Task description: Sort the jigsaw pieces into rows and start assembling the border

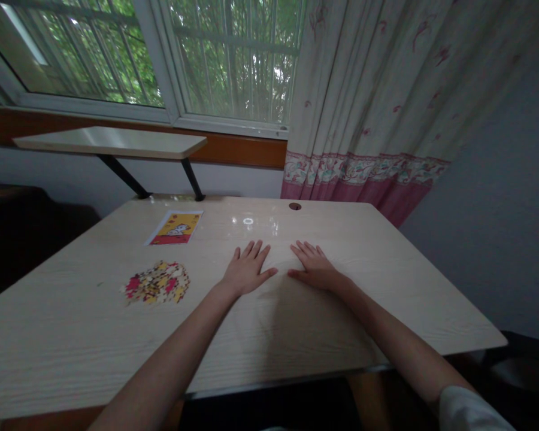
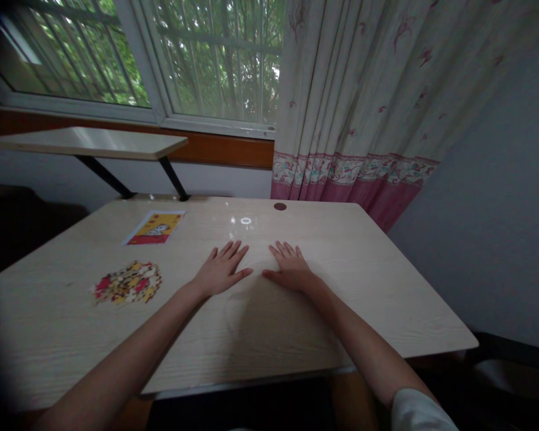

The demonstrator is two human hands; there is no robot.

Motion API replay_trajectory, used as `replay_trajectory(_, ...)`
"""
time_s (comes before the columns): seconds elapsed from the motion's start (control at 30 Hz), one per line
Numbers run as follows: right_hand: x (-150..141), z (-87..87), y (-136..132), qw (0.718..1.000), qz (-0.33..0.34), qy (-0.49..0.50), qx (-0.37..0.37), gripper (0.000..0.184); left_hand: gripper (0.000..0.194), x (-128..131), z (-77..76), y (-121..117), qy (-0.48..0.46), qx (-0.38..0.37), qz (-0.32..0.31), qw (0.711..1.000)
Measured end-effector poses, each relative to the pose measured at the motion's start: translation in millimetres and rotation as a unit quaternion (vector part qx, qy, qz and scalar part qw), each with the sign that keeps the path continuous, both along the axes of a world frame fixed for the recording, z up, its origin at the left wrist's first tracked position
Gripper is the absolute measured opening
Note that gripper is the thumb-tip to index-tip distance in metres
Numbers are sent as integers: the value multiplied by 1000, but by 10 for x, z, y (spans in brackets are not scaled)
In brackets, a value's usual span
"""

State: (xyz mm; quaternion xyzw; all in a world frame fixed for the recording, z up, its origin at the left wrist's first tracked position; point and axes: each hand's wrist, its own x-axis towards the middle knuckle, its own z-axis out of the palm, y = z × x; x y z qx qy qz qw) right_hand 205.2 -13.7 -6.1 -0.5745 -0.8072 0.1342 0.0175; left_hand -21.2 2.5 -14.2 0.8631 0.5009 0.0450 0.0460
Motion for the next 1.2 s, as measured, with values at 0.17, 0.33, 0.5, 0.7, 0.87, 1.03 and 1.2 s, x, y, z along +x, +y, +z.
replay_trajectory(0.17,-232,94,55,998,63,23,-3,74,60,-239,214,74,-22,-19,-72,997)
replay_trajectory(0.33,-783,92,62,984,165,61,-1,73,57,-1051,450,15,-25,-15,-42,999)
replay_trajectory(0.5,-1414,73,-59,965,241,98,29,64,62,-2034,308,-175,-21,32,86,996)
replay_trajectory(0.7,-2065,49,-108,950,261,133,113,63,60,-2398,11,-389,-15,58,125,990)
replay_trajectory(0.87,-2368,-16,-68,954,229,142,135,60,66,-2361,-109,-378,35,65,90,993)
replay_trajectory(1.03,-2362,-27,-88,955,227,122,146,57,67,-2296,-131,-393,51,64,72,994)
replay_trajectory(1.2,-2204,-33,-84,952,224,119,172,54,66,-2074,-128,-424,11,82,31,996)
